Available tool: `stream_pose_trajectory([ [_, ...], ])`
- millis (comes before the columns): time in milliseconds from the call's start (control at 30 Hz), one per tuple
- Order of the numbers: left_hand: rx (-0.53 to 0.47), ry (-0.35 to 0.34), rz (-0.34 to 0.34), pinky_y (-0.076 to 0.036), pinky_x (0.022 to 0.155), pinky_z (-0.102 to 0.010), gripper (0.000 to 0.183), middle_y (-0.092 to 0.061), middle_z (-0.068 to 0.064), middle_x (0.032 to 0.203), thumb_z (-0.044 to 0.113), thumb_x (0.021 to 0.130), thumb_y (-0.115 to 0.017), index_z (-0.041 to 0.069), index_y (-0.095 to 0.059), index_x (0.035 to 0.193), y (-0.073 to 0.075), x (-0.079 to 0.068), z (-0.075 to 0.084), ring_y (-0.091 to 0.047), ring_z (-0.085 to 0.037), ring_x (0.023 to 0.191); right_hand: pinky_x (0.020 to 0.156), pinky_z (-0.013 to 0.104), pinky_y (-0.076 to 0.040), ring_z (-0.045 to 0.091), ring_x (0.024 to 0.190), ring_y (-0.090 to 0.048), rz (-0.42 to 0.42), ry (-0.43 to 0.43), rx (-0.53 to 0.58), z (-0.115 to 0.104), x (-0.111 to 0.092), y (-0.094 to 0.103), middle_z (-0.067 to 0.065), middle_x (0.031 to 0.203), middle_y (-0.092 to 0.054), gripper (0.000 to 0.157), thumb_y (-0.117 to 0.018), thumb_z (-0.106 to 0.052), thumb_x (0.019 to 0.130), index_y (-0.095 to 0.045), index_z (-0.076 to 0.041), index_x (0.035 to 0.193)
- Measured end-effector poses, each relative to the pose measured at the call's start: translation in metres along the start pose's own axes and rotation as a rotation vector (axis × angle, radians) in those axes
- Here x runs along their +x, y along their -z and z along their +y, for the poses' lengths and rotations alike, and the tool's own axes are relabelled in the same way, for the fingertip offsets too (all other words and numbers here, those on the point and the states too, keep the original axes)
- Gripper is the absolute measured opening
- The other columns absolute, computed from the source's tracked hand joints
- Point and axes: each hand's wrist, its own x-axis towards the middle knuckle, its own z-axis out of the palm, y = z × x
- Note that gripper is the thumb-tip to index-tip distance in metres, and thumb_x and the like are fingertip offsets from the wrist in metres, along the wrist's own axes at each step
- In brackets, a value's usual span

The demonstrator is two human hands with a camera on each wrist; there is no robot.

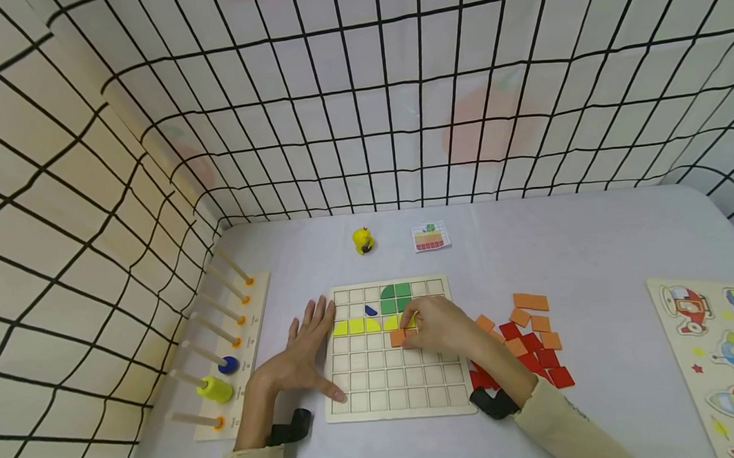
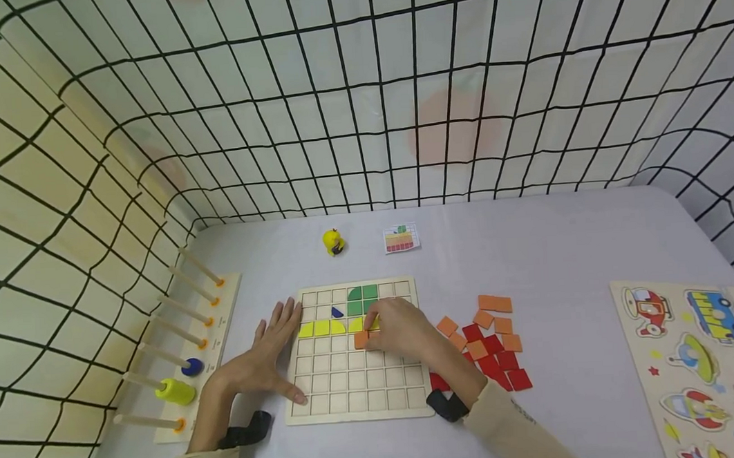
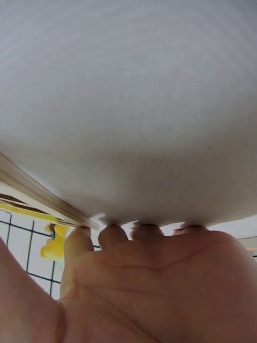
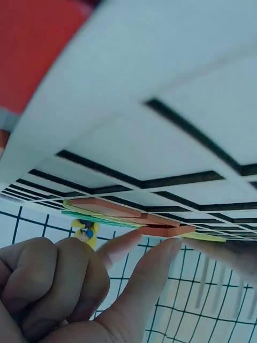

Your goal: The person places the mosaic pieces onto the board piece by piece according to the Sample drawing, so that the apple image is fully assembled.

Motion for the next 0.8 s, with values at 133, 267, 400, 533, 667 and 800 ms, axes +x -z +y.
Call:
stream_pose_trajectory([
  [133,0.003,0.000,0.006,0.011,0.128,-0.065,0.157,0.015,-0.014,0.174,0.040,0.053,-0.104,0.010,0.000,0.167,0.000,-0.001,0.000,0.019,-0.038,0.161,0.062,0.027,-0.034,0.017,0.074,-0.047,0.007,0.013,0.013,0.001,0.000,-0.001,0.002,0.083,-0.063,0.021,-0.091,-0.012,0.077,-0.079,-0.016,0.094],
  [267,0.001,0.003,0.005,0.011,0.128,-0.064,0.157,0.015,-0.013,0.174,0.040,0.053,-0.104,0.010,0.001,0.167,0.000,0.000,0.000,0.020,-0.037,0.161,0.069,0.030,-0.037,0.017,0.079,-0.048,0.037,0.041,-0.007,-0.001,0.000,-0.003,0.001,0.097,-0.072,0.020,-0.092,-0.011,0.076,-0.081,-0.017,0.091],
  [400,0.001,0.003,0.004,0.012,0.128,-0.064,0.157,0.016,-0.012,0.174,0.040,0.054,-0.103,0.011,0.001,0.167,0.000,0.000,0.000,0.020,-0.036,0.161,0.071,0.030,-0.040,0.016,0.081,-0.051,0.050,0.040,-0.035,-0.005,0.000,-0.007,-0.001,0.095,-0.073,0.019,-0.093,-0.013,0.074,-0.081,-0.018,0.088],
  [533,0.002,0.003,0.004,0.012,0.128,-0.064,0.156,0.016,-0.012,0.174,0.041,0.054,-0.103,0.012,0.001,0.167,0.000,0.001,0.000,0.020,-0.036,0.161,0.067,0.029,-0.040,0.016,0.078,-0.051,0.060,0.030,-0.050,-0.009,0.000,-0.009,-0.002,0.087,-0.070,0.019,-0.093,-0.013,0.074,-0.080,-0.017,0.087],
  [667,0.000,0.002,0.004,0.011,0.128,-0.064,0.156,0.015,-0.012,0.174,0.041,0.054,-0.103,0.011,0.000,0.167,0.000,0.001,0.000,0.019,-0.036,0.161,0.065,0.029,-0.039,0.016,0.078,-0.051,0.071,0.026,-0.045,-0.012,0.000,-0.010,-0.002,0.089,-0.071,0.019,-0.093,-0.010,0.073,-0.080,-0.017,0.085],
  [800,0.001,0.004,0.003,0.011,0.128,-0.064,0.156,0.015,-0.012,0.174,0.041,0.054,-0.103,0.010,0.000,0.167,0.000,0.000,0.000,0.019,-0.037,0.161,0.065,0.029,-0.039,0.016,0.078,-0.051,0.071,0.015,-0.038,-0.012,0.000,-0.012,-0.002,0.088,-0.070,0.019,-0.093,-0.010,0.073,-0.080,-0.018,0.084],
])
